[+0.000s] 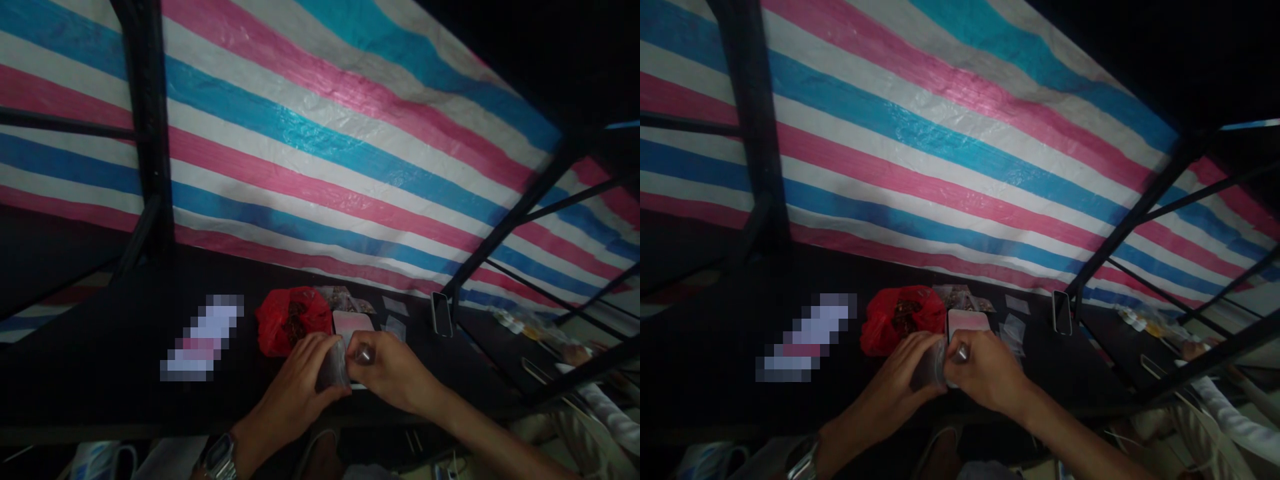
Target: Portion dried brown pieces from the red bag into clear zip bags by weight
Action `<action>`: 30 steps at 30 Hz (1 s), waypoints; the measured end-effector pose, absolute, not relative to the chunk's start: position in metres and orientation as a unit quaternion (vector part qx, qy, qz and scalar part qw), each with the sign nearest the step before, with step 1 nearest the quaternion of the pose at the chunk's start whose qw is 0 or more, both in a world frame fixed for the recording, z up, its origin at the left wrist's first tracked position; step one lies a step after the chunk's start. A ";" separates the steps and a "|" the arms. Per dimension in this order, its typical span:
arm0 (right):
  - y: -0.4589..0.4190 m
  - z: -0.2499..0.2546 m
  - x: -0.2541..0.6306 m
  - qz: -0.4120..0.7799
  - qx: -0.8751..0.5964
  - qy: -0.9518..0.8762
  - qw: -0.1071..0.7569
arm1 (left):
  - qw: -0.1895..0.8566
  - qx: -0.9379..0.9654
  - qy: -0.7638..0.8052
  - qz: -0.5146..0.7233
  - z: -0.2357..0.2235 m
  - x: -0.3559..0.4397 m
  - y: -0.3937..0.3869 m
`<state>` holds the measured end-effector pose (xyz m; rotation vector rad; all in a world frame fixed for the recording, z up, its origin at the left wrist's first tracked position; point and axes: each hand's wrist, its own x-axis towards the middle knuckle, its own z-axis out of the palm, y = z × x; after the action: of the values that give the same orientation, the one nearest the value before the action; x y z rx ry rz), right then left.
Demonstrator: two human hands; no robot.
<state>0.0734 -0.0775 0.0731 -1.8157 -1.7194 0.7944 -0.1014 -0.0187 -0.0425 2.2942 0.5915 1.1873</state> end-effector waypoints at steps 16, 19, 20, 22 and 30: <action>-0.069 0.070 0.085 0.315 -0.678 -0.632 0.204 | 0.156 0.841 0.190 0.481 -0.038 -0.100 -0.015; -0.060 0.081 0.085 0.342 -0.615 -0.673 0.228 | 0.251 0.771 0.270 0.520 -0.041 -0.103 -0.012; -0.052 0.081 0.081 0.342 -0.598 -0.680 0.249 | 0.292 0.739 0.304 0.525 -0.041 -0.105 -0.010; -0.030 0.074 0.069 0.318 -0.577 -0.695 0.287 | 0.360 0.684 0.363 0.521 -0.039 -0.109 -0.005; 0.062 0.023 0.033 0.198 -0.578 -0.771 0.179 | 0.398 0.606 0.493 0.481 -0.032 -0.125 0.020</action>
<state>0.0335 0.0621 0.0228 -1.6325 -2.1804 0.5596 -0.1250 0.0198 -0.0321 1.5351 1.2472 1.2168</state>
